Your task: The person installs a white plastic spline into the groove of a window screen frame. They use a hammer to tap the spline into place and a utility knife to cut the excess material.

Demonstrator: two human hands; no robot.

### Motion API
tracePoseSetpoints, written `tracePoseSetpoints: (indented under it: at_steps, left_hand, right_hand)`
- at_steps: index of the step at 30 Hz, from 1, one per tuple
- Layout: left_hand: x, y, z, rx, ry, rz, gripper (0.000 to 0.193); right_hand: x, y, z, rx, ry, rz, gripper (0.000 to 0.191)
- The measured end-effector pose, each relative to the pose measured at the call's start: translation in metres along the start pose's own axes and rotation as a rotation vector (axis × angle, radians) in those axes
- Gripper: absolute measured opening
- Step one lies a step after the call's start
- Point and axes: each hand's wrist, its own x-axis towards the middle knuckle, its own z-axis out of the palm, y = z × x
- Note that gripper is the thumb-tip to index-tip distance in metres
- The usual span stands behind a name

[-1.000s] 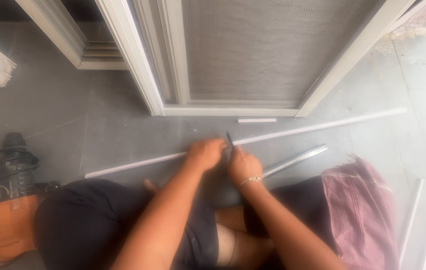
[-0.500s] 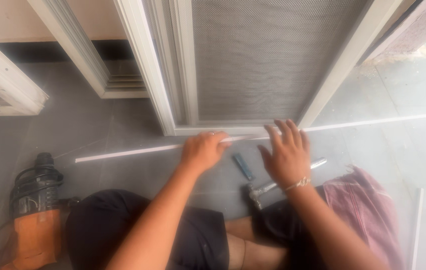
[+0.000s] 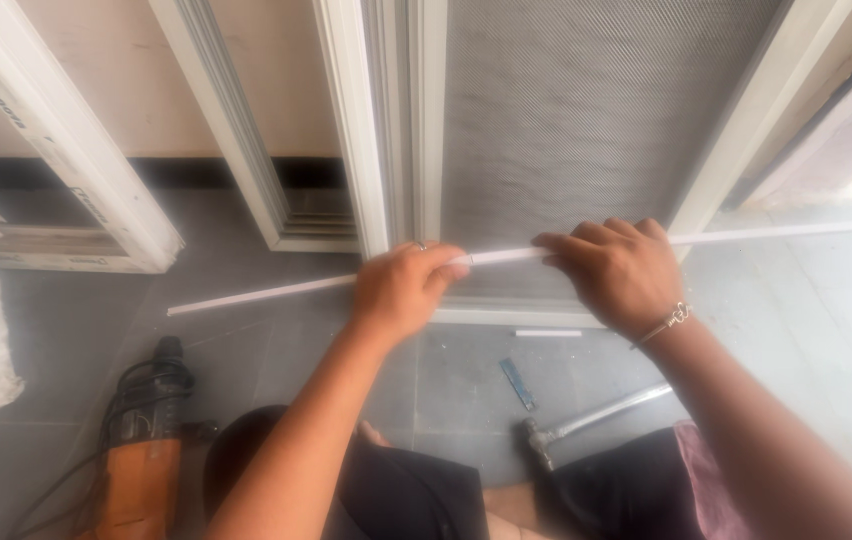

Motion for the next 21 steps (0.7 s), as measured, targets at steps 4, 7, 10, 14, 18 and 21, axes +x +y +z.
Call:
tracePoseSetpoints:
  at_steps: [4, 7, 10, 14, 18, 21]
  left_hand:
    - [0.0, 0.002, -0.019, -0.028, 0.1, 0.106, 0.024]
    - [-0.001, 0.001, -0.023, -0.045, 0.097, 0.063, 0.026]
    - [0.0, -0.001, -0.023, -0.178, 0.099, -0.006, 0.032]
    - [0.004, 0.001, -0.018, -0.433, 0.171, 0.014, 0.039]
    - [0.011, 0.009, -0.01, -0.773, 0.176, -0.079, 0.049]
    - [0.018, 0.018, -0.004, -1.083, 0.259, -0.131, 0.055]
  right_hand:
    - [0.013, -0.005, -0.01, -0.02, 0.01, -0.023, 0.018]
    - [0.018, -0.007, -0.011, -0.009, -0.017, -0.009, 0.02]
    - [0.022, -0.006, -0.01, 0.07, 0.022, -0.018, 0.02]
    - [0.026, -0.006, -0.008, 0.166, -0.012, 0.047, 0.021]
    - [0.034, -0.014, -0.003, 0.249, 0.047, 0.087, 0.029]
    - [0.043, -0.026, 0.003, 0.34, 0.093, 0.109, 0.035]
